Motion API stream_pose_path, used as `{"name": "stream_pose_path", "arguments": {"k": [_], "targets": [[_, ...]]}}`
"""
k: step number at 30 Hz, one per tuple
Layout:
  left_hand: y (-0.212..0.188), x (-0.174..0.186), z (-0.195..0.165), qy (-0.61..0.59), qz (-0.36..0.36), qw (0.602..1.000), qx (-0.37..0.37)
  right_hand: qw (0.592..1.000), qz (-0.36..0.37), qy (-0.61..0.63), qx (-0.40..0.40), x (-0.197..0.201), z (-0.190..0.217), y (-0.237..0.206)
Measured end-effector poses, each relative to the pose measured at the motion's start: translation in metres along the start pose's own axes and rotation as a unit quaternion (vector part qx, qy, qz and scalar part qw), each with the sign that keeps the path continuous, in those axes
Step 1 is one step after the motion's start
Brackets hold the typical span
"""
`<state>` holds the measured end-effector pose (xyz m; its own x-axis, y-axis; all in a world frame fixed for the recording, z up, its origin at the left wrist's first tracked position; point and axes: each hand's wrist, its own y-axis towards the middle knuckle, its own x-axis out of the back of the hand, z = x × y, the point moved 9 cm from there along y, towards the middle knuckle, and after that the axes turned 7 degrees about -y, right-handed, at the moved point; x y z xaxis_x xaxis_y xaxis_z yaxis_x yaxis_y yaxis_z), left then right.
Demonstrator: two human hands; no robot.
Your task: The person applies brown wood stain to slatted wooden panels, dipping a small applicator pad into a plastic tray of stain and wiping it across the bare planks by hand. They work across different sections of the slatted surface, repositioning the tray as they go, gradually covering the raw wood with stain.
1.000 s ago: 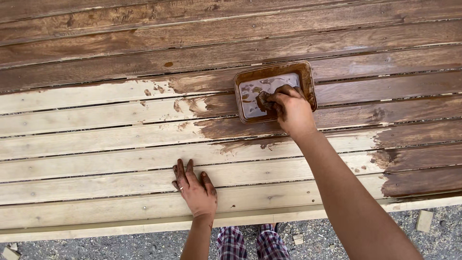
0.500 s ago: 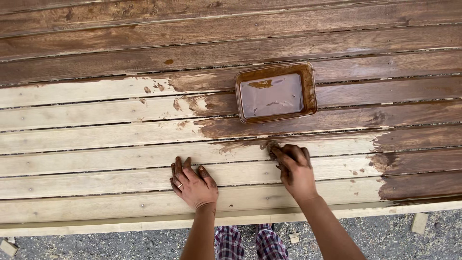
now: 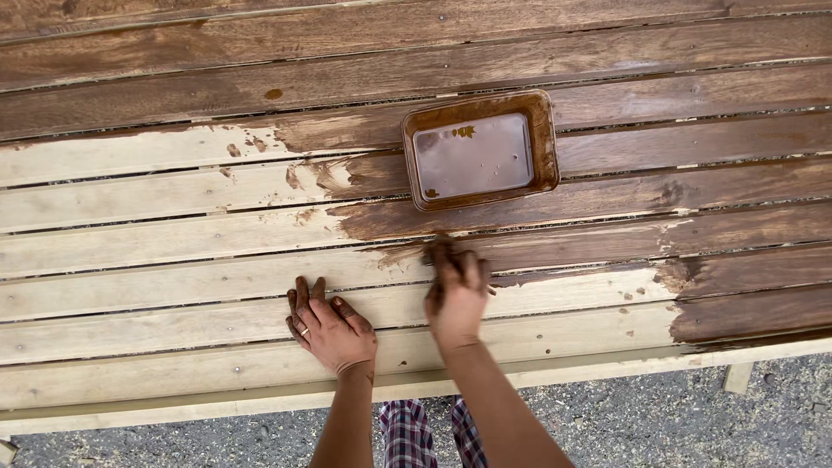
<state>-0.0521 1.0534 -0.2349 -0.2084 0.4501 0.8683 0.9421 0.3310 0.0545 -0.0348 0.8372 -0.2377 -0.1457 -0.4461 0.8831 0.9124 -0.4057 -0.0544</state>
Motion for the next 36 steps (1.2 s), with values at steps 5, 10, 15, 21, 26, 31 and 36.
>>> {"name": "stream_pose_path", "arguments": {"k": [5, 10, 15, 21, 26, 31, 36], "targets": [[0.0, 0.0, 0.0, -0.011, 0.007, 1.0, 0.014, 0.95, 0.113, -0.004, 0.29, -0.028, 0.079, -0.014], [-0.001, 0.003, -0.006, -0.002, 0.0, 1.0, -0.004, 0.992, 0.027, -0.114, 0.055, 0.077, -0.116, 0.056], [-0.001, -0.001, -0.008, 0.027, 0.006, 1.0, -0.008, 0.973, -0.147, -0.178, 0.012, 0.161, -0.223, 0.081], [0.001, -0.005, -0.009, 0.037, 0.004, 0.999, -0.003, 0.994, -0.046, -0.086, 0.058, 0.06, -0.067, 0.05], [-0.001, -0.003, -0.009, 0.027, 0.006, 1.0, 0.001, 0.956, 0.168, -0.079, 0.225, -0.041, 0.066, 0.02], [-0.001, -0.001, -0.01, 0.01, 0.012, 1.0, -0.003, 0.946, 0.092, -0.093, 0.295, 0.015, -0.018, 0.042], [-0.002, -0.002, -0.007, 0.017, 0.015, 1.0, -0.001, 0.989, -0.065, -0.112, 0.076, 0.156, -0.202, 0.099]]}}
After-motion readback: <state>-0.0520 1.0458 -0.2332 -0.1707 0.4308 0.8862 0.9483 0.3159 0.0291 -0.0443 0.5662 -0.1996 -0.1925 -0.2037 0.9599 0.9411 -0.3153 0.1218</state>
